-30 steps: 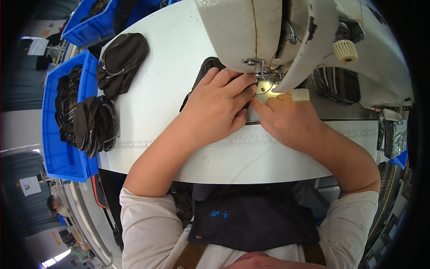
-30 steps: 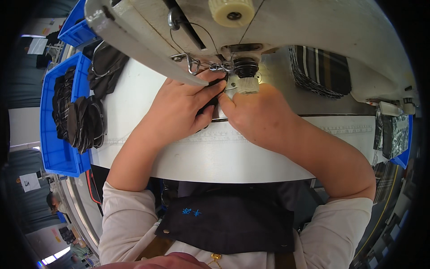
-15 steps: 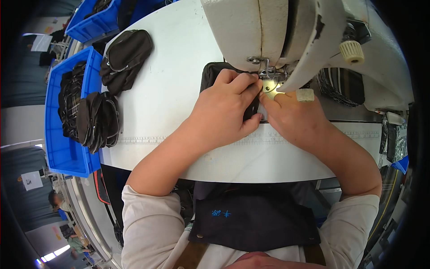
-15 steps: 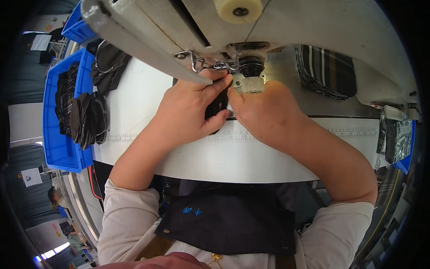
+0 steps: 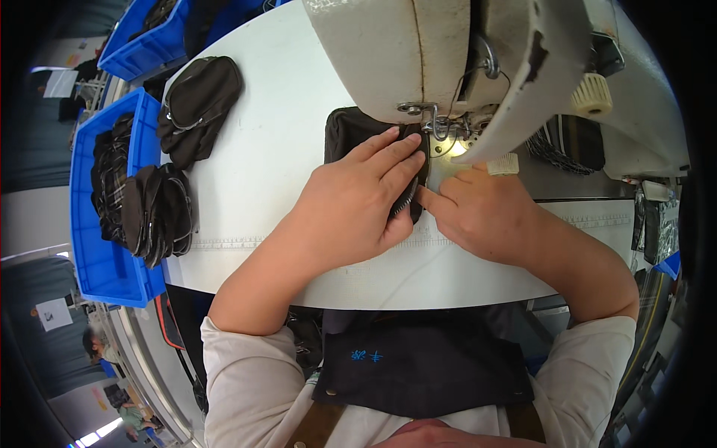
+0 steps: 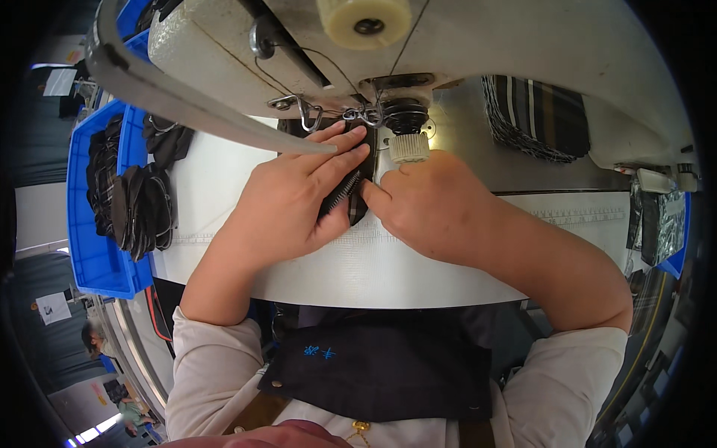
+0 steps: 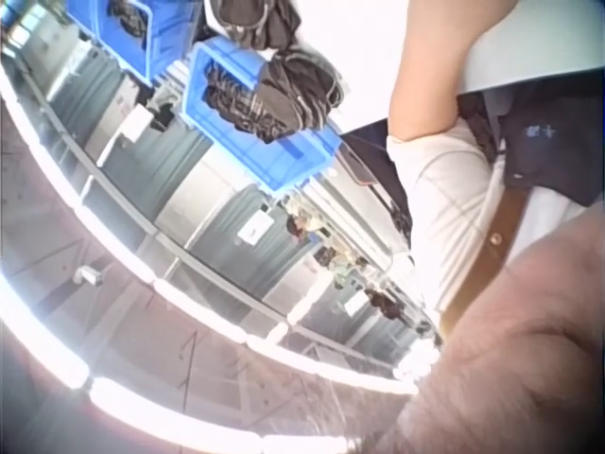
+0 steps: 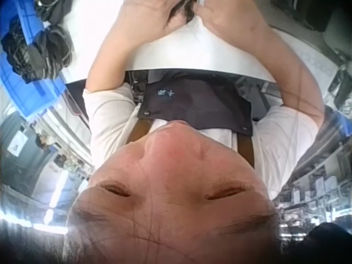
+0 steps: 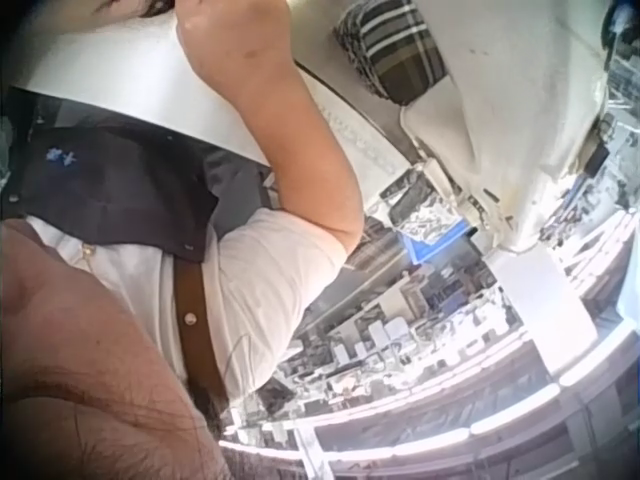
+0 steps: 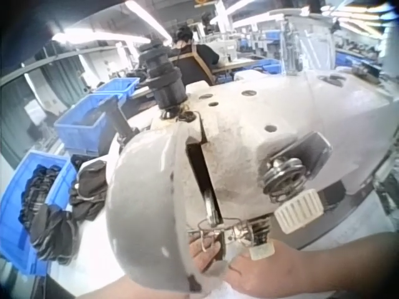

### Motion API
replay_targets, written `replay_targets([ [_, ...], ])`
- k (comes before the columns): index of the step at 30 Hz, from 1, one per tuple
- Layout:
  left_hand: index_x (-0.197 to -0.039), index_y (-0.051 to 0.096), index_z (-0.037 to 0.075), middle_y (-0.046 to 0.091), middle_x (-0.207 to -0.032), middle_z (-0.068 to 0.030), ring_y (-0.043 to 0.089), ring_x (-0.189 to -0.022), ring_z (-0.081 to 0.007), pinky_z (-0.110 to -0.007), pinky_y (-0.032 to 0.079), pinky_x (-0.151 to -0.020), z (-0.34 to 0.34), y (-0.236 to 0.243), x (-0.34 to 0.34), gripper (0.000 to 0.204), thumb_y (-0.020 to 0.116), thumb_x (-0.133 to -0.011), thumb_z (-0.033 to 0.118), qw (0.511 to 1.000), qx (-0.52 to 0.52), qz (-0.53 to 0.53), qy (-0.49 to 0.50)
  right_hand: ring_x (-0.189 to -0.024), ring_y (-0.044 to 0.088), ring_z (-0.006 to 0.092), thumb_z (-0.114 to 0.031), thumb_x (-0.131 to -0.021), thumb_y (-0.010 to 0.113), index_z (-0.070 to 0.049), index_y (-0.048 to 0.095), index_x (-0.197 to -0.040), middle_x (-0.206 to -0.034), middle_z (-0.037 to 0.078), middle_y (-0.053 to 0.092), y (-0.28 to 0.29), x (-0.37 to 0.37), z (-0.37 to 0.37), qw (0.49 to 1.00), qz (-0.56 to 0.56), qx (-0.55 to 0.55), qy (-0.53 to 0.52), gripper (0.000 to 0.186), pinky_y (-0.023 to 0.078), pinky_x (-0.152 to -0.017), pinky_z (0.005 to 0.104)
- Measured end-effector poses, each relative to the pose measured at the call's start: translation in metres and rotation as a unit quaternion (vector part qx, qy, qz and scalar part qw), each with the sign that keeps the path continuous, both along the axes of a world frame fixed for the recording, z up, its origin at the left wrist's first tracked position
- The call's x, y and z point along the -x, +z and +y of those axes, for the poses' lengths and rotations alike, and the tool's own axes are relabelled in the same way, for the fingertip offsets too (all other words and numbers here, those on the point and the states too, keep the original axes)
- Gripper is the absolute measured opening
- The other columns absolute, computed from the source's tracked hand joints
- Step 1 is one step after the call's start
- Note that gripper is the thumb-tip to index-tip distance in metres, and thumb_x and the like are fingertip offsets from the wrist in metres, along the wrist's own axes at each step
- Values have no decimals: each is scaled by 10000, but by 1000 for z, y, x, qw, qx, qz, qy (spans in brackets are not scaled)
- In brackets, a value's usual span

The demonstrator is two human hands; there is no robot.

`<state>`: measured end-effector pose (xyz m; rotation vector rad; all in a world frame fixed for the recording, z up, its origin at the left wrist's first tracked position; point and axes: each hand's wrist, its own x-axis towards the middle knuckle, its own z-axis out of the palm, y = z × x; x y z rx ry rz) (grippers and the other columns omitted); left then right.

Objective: Using an industrial sewing machine to sew the edges of a small brown leather pouch.

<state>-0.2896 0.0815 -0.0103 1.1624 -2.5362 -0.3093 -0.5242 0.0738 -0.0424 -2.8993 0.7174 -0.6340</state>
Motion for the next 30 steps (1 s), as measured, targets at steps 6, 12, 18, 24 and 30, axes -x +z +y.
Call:
replay_targets([
  [6,-1227,753,86,731,-1291,-57,683,-1193,-302,-405,570,-981,-12,10,-6,483,740,-744,71,996,51,-58,-54,-671,652,185,-153,-761,722,-66,722,-1014,-705,4,596,1,0,3,1000,13,7,-7,268,484,-559,346],
  [12,-1167,789,118,747,-1242,-36,698,-1143,-281,-399,576,-926,-8,6,-3,428,748,-749,34,996,65,-50,-24,-661,651,191,-138,-792,702,-49,749,-1092,-704,13,605,0,1,4,999,34,28,-9,316,486,-567,349],
  [18,-1158,792,117,758,-1218,-32,723,-1060,-275,-376,594,-857,-11,7,-5,394,736,-775,45,997,43,-54,-37,-659,654,199,-126,-810,687,-35,748,-1109,-707,21,611,0,1,3,1000,24,11,-5,318,497,-574,352],
  [24,-1240,757,99,729,-1261,-14,695,-1083,-250,-345,606,-839,0,6,1,491,743,-752,39,995,17,-101,-19,-677,670,210,-113,-807,681,-32,739,-1104,-709,29,621,7,4,2,999,40,-1,2,313,511,-581,366],
  [30,-1250,749,82,712,-1278,6,663,-1144,-221,-335,612,-844,6,2,6,521,768,-730,48,994,16,-112,-11,-691,679,208,-115,-801,694,-34,744,-1108,-713,26,626,19,8,5,994,106,-16,-3,321,519,-598,368],
])
